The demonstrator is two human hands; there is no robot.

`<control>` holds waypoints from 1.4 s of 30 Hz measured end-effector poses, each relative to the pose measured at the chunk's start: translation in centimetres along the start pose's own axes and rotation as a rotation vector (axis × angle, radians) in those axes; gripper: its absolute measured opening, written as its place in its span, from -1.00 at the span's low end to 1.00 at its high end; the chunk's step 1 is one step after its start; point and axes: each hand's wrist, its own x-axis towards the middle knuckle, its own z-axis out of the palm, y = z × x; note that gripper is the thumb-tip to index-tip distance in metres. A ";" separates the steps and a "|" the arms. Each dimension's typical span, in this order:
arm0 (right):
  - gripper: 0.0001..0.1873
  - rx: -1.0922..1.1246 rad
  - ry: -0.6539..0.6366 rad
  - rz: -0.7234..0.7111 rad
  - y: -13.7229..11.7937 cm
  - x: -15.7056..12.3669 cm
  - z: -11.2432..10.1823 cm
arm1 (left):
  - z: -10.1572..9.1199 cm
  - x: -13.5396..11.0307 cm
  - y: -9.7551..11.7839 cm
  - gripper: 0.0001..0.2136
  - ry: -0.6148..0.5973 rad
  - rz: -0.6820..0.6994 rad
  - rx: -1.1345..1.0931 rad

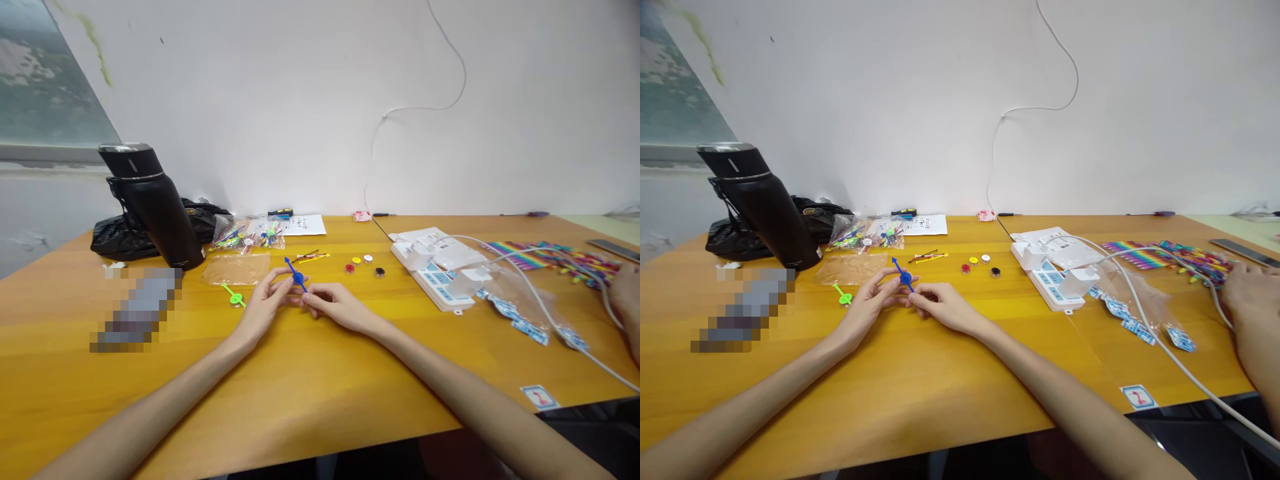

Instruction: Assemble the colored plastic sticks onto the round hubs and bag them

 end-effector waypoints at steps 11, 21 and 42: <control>-0.56 0.223 0.097 0.014 0.4 0.7 -0.4 | -0.4 -0.1 -0.6 -0.57 -0.056 0.025 0.097; -0.54 0.270 0.128 0.039 0.3 0.8 -0.4 | -0.2 -0.1 -0.6 -0.61 -0.021 0.016 0.122; -0.76 0.088 -0.013 0.089 -4.2 3.8 0.6 | 0.7 -1.9 0.0 -0.83 -0.382 0.183 0.668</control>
